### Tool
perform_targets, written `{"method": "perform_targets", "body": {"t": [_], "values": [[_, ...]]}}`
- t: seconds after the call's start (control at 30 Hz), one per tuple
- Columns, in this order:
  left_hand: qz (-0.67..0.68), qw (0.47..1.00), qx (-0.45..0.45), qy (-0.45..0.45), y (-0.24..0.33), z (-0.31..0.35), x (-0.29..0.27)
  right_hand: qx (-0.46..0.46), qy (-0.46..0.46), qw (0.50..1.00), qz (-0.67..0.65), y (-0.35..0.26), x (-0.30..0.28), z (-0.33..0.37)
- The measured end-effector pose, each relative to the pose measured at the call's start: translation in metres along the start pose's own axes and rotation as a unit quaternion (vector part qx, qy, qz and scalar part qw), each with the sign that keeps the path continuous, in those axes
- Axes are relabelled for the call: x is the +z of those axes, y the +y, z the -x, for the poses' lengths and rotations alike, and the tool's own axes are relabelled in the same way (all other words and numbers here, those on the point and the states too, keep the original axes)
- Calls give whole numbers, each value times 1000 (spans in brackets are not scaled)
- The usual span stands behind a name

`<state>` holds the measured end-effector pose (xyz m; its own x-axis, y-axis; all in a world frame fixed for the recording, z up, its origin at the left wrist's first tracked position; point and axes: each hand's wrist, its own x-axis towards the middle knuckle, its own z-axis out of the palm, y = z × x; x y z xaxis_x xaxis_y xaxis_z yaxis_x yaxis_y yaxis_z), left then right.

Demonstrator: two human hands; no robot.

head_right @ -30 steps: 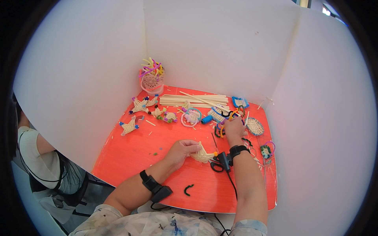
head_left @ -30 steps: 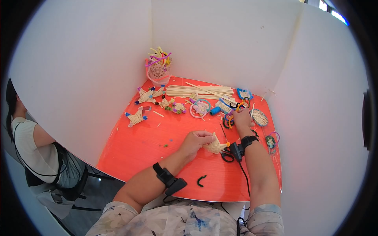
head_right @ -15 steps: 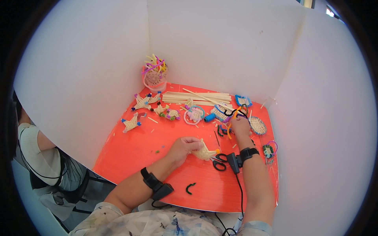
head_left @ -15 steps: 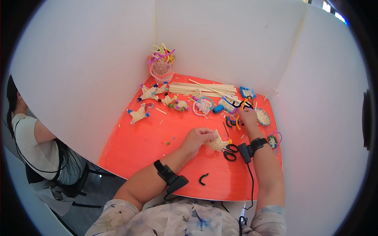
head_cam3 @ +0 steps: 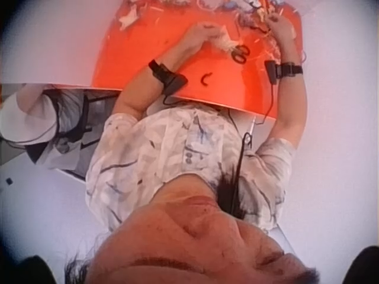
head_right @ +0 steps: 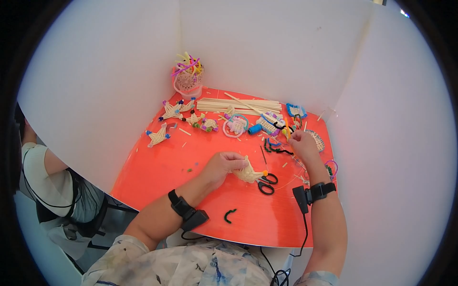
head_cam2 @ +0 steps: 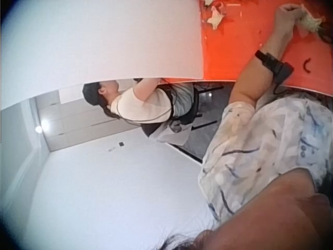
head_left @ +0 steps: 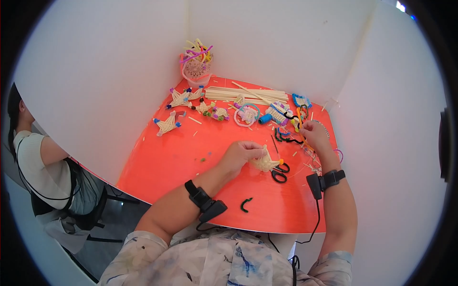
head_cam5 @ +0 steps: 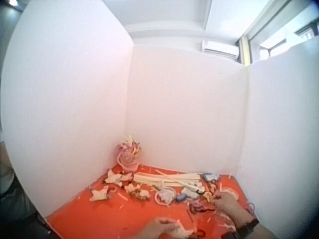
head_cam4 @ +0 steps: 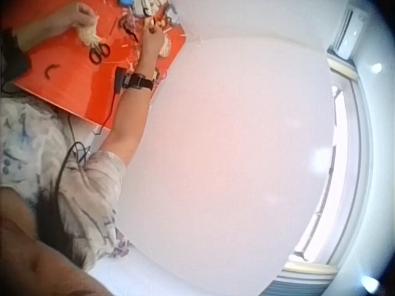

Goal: Weaving a decorative star-shaped ornament using wooden strips and colored yarn.

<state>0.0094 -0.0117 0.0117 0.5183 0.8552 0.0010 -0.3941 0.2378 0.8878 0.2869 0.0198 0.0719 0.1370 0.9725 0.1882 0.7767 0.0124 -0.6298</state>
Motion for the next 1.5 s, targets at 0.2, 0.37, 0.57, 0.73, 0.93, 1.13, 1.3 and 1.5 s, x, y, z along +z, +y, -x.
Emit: {"method": "perform_targets", "body": {"t": [0.2, 0.37, 0.57, 0.73, 0.93, 1.13, 1.3, 1.5], "values": [[-6, 1000, -1, -19, -2, -1, -3, -10, -22, 993, -114, -45, 11, 32], [36, 998, -49, 8, 5, 3, 4, -26, -19, 996, -83, -58, 16, 45], [13, 998, -56, -8, 11, 9, 8, -112, -75, 987, -86, -72, 30, 65], [-7, 999, -40, 9, 9, 9, 13, -155, -116, 979, -68, -91, 32, 81], [-20, 999, -37, 15, 13, 11, 14, -244, -96, 964, -36, -88, 31, 84], [-40, 998, -52, 9, 11, 11, 17, -282, -88, 955, 5, -82, 30, 84], [-57, 997, -49, 10, 11, 10, 15, -280, -89, 956, 9, -83, 30, 85], [-62, 997, -53, 6, 9, 8, 13, -271, -111, 956, -9, -84, 29, 88]]}}
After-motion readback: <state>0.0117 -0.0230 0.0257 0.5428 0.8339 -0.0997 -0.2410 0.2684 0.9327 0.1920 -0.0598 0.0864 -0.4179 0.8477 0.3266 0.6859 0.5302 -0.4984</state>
